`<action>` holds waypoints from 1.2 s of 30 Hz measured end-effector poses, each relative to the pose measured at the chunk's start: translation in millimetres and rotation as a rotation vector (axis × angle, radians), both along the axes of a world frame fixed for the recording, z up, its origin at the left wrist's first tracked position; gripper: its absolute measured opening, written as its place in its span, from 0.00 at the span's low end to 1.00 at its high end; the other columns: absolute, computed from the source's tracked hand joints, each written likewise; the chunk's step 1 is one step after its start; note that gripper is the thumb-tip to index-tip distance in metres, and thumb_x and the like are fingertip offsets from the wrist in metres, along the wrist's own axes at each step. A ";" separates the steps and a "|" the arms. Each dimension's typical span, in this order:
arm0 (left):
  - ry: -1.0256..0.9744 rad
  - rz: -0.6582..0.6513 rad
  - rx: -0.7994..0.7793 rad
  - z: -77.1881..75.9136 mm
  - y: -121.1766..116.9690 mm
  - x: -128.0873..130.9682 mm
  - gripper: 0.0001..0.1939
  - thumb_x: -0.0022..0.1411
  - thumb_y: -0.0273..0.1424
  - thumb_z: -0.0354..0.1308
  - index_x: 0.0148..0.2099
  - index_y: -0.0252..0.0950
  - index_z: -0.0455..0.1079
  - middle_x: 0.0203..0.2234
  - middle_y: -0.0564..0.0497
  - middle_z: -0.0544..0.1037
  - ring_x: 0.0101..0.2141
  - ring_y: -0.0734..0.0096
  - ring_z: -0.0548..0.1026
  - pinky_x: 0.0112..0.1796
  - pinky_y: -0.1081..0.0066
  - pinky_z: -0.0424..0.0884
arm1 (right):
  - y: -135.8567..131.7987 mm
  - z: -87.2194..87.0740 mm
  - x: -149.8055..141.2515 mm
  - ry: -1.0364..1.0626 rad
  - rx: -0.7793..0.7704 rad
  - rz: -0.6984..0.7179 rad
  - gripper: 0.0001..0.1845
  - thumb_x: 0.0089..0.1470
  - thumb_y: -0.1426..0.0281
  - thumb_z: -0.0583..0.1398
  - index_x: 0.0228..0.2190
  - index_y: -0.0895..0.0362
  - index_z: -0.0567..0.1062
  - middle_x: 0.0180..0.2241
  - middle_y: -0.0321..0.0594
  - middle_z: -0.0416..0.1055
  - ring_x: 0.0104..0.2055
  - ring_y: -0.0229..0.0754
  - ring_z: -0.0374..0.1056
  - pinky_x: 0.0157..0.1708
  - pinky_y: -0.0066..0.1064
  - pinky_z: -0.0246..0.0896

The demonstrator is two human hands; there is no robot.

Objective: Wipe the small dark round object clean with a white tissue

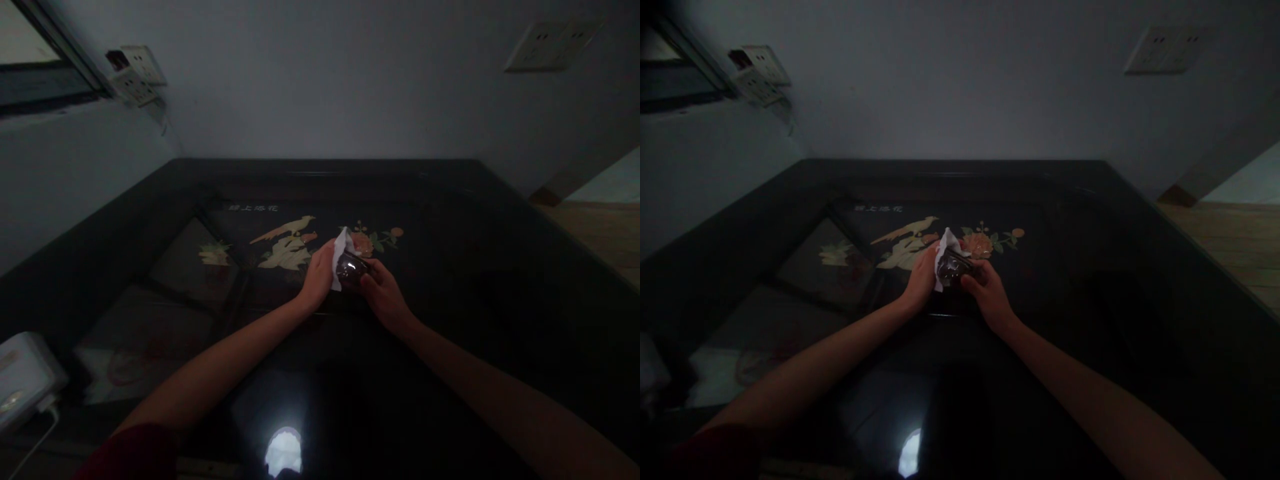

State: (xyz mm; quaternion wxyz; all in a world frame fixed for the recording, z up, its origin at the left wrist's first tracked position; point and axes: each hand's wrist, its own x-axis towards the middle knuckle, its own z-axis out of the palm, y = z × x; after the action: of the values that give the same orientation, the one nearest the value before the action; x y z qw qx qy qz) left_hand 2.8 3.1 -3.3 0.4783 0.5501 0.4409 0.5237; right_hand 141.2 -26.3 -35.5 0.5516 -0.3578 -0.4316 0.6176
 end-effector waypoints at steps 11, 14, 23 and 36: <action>0.058 -0.025 0.077 -1.9 -0.5 1.5 0.22 0.66 0.45 0.43 0.43 0.34 0.70 0.37 0.46 0.77 0.37 0.66 0.74 0.40 0.66 0.70 | 0.8 -2.1 1.0 0.042 0.001 0.028 0.25 0.40 0.54 0.70 0.37 0.52 0.70 0.40 0.38 0.73 0.43 0.44 0.70 0.44 0.42 0.71; 0.283 -0.029 0.321 4.3 -4.7 -1.8 0.22 0.67 0.43 0.41 0.47 0.34 0.69 0.42 0.44 0.76 0.42 0.64 0.73 0.44 0.65 0.68 | 1.5 -5.4 1.9 0.014 0.001 0.009 0.25 0.40 0.55 0.70 0.38 0.51 0.70 0.39 0.37 0.73 0.42 0.44 0.71 0.45 0.41 0.69; 0.682 -0.119 0.815 13.9 -5.5 -5.7 0.18 0.68 0.34 0.42 0.50 0.33 0.68 0.45 0.41 0.75 0.49 0.62 0.71 0.51 0.60 0.65 | 0.5 1.4 2.7 -0.132 0.067 -0.036 0.21 0.43 0.58 0.68 0.37 0.53 0.71 0.36 0.36 0.73 0.39 0.43 0.69 0.41 0.36 0.66; 0.145 -0.027 0.176 5.1 -4.1 -0.9 0.19 0.66 0.41 0.44 0.39 0.33 0.70 0.32 0.47 0.76 0.31 0.68 0.72 0.35 0.68 0.68 | -0.6 -1.6 2.6 -0.031 0.003 0.006 0.24 0.40 0.57 0.70 0.38 0.52 0.70 0.39 0.38 0.74 0.43 0.45 0.71 0.46 0.42 0.67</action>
State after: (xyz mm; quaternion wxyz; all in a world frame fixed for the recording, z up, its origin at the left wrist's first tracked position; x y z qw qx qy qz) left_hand 1.9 -1.1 1.8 0.4021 0.6320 0.4194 0.5128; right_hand 143.7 -26.8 -37.2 0.5436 -0.3653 -0.4420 0.6129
